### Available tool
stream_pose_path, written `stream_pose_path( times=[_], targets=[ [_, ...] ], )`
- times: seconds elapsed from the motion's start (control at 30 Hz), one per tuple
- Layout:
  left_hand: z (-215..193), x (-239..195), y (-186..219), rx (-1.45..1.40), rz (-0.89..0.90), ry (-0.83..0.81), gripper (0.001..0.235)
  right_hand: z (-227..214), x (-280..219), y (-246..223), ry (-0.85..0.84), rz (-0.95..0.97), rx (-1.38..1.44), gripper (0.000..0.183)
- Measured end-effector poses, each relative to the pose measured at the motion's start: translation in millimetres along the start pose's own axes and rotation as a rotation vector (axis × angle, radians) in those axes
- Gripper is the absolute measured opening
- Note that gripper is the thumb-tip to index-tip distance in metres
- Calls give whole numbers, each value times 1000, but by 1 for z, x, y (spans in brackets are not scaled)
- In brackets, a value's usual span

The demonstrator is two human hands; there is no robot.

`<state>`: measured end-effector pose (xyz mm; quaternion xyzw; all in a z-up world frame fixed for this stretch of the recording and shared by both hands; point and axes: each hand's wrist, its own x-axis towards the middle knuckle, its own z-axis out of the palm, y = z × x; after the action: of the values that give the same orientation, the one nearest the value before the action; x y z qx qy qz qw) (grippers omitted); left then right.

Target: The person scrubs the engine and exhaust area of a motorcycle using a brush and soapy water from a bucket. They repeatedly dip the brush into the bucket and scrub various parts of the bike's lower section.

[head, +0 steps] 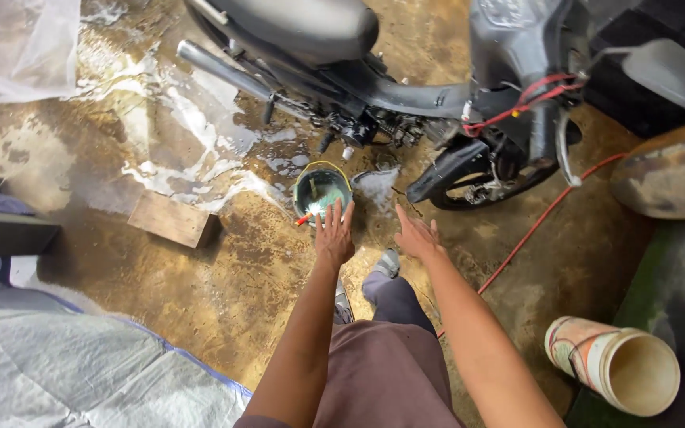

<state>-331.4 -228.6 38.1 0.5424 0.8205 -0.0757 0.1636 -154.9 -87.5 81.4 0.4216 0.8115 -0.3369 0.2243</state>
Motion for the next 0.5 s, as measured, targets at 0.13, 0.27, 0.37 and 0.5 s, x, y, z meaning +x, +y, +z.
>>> stream_pose_path(
  times=[0.13,0.27,0.37,0.5],
  targets=[
    [5,8,-29,72,-76,127,94,-5,37,-29,-24,-70,-59,80],
    [-12,29,-45,116,-119,432,67,-31,67,-54,-48,-123,-82,79],
    [-27,63,-53,147,-153,585,64,-55,91,-58,-56,-168,-50,75],
    [-36,135,-77,227,-188,735,60,-106,132,-78,-27,-167,-108,74]
  ],
)
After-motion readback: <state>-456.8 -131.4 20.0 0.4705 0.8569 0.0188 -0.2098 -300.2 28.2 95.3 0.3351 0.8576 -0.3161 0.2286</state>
